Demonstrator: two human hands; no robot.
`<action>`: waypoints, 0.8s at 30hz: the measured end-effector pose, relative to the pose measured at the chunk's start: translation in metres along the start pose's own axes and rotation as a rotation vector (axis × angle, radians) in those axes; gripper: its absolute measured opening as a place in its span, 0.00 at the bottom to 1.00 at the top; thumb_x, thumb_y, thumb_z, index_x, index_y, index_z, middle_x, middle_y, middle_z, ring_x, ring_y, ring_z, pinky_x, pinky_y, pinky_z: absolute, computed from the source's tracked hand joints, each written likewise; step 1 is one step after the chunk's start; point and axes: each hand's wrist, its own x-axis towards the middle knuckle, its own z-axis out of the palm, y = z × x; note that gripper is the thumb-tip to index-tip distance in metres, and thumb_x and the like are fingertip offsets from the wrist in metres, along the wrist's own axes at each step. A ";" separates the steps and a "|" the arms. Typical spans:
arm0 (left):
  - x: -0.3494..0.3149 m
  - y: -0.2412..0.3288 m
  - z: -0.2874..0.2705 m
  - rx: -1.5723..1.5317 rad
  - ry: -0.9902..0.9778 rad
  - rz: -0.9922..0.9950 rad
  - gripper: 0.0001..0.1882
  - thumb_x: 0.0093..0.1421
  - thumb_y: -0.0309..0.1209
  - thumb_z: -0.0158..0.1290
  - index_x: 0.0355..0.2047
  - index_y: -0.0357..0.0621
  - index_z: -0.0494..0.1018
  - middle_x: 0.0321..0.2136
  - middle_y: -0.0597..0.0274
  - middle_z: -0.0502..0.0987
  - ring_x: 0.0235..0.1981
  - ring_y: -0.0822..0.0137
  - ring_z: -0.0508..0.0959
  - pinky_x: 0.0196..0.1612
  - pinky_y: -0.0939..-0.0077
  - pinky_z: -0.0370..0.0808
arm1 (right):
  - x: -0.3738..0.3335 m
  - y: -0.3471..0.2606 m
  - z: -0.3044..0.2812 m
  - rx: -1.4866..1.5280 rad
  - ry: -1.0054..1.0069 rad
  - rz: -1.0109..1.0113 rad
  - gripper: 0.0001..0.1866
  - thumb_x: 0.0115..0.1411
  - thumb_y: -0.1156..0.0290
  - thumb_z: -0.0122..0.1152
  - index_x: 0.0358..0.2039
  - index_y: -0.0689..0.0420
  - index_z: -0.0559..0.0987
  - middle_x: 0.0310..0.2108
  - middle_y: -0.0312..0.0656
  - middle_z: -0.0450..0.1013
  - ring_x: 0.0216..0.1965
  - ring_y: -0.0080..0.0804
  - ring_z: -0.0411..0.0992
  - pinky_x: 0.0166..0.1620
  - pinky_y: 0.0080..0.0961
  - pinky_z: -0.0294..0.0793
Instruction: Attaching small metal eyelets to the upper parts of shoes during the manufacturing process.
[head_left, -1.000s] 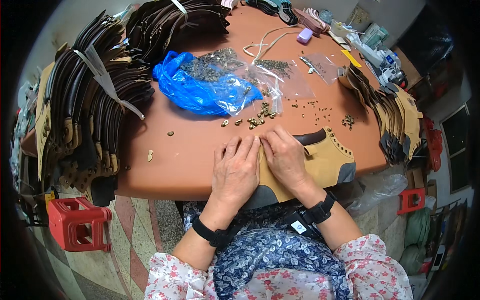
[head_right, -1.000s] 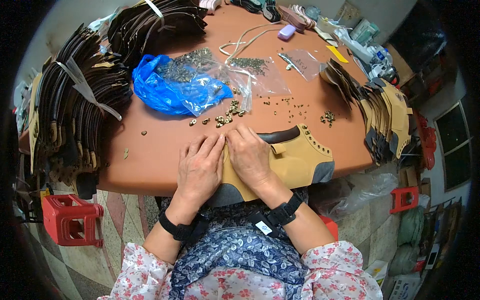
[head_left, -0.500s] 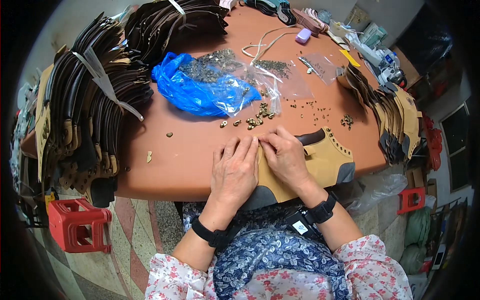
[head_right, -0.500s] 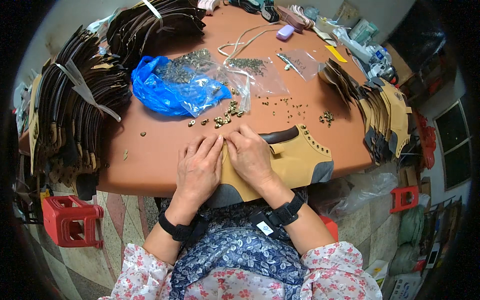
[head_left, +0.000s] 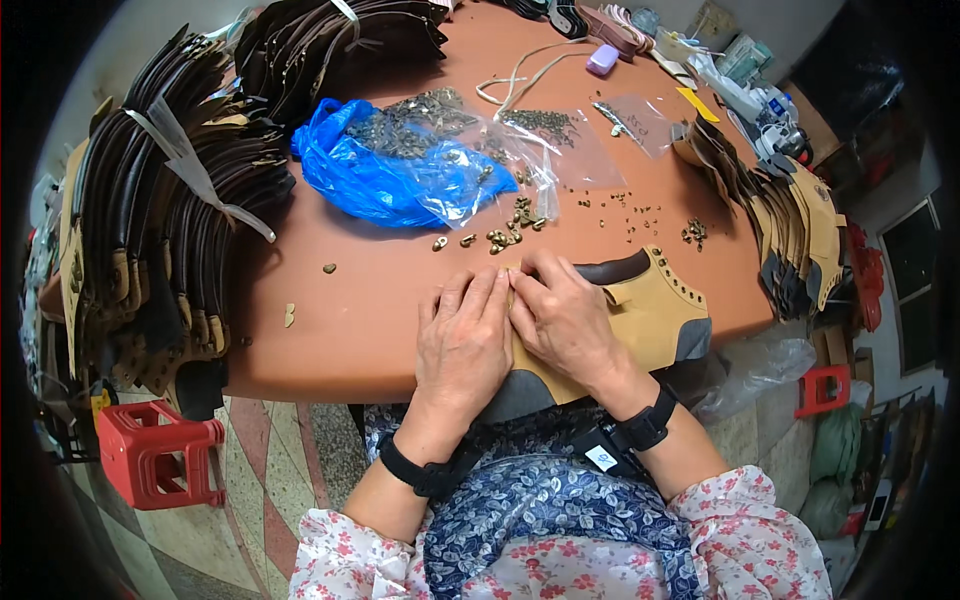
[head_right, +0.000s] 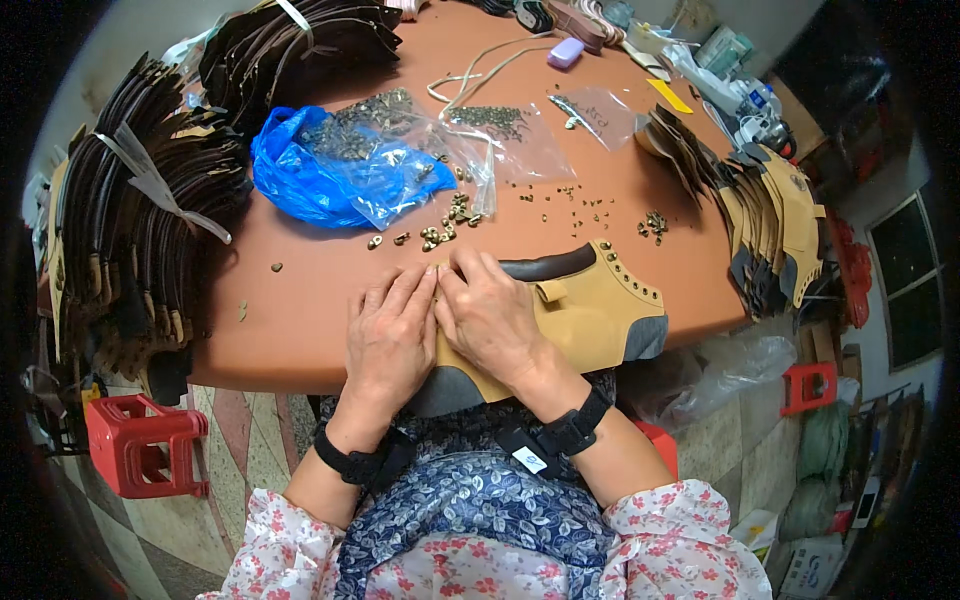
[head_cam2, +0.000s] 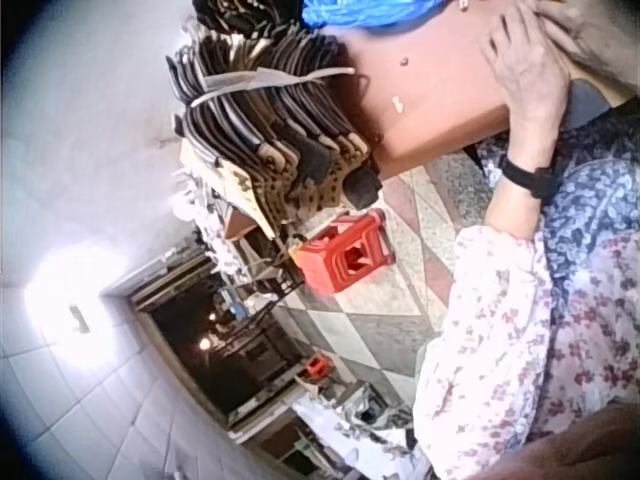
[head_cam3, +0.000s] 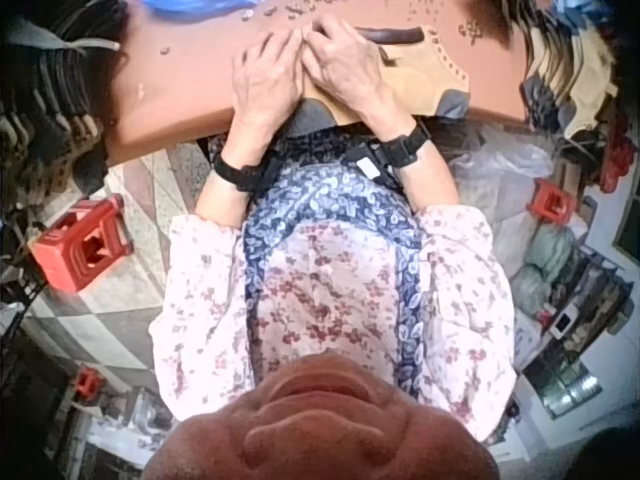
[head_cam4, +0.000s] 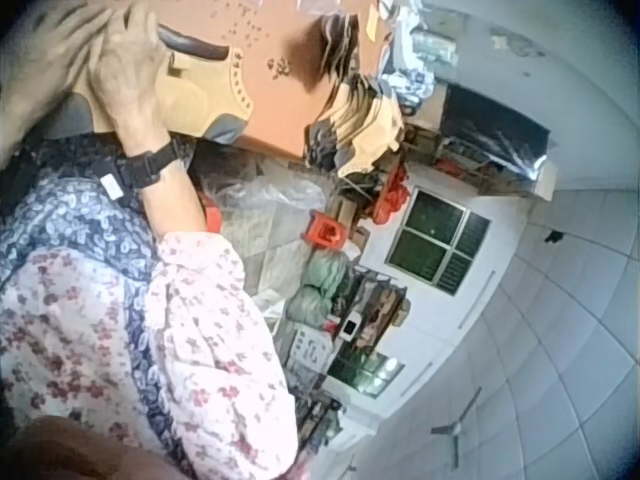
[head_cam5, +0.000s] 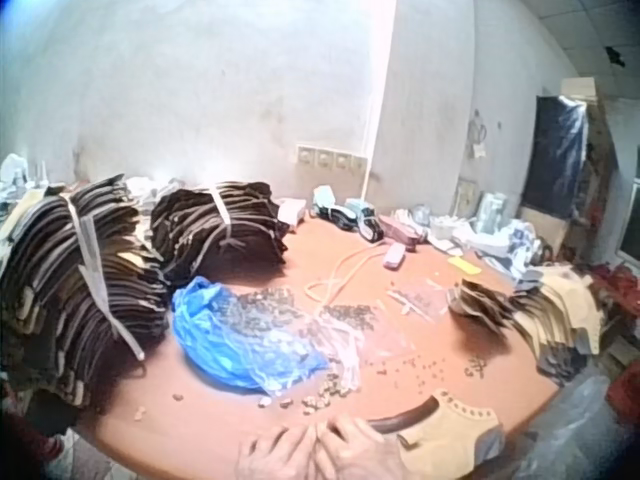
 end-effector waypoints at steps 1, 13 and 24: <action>0.000 0.000 0.000 0.001 -0.001 -0.003 0.19 0.57 0.27 0.55 0.50 0.40 0.78 0.50 0.60 0.77 0.52 0.58 0.74 0.54 0.62 0.67 | 0.000 0.001 0.000 -0.006 0.000 -0.004 0.09 0.57 0.71 0.61 0.35 0.63 0.79 0.39 0.45 0.72 0.38 0.43 0.74 0.38 0.37 0.77; 0.003 0.000 0.001 0.041 0.000 -0.006 0.16 0.61 0.30 0.55 0.49 0.42 0.78 0.49 0.60 0.78 0.51 0.57 0.75 0.54 0.62 0.68 | -0.018 0.002 -0.019 0.064 0.050 -0.006 0.12 0.57 0.74 0.60 0.41 0.64 0.79 0.42 0.46 0.74 0.45 0.44 0.74 0.46 0.38 0.74; 0.001 -0.003 -0.001 -0.051 -0.033 -0.056 0.18 0.61 0.31 0.56 0.51 0.43 0.77 0.50 0.58 0.78 0.52 0.55 0.75 0.56 0.62 0.67 | -0.037 0.015 -0.025 -0.194 -0.016 -0.087 0.17 0.60 0.69 0.59 0.49 0.59 0.80 0.55 0.42 0.74 0.59 0.40 0.68 0.56 0.39 0.63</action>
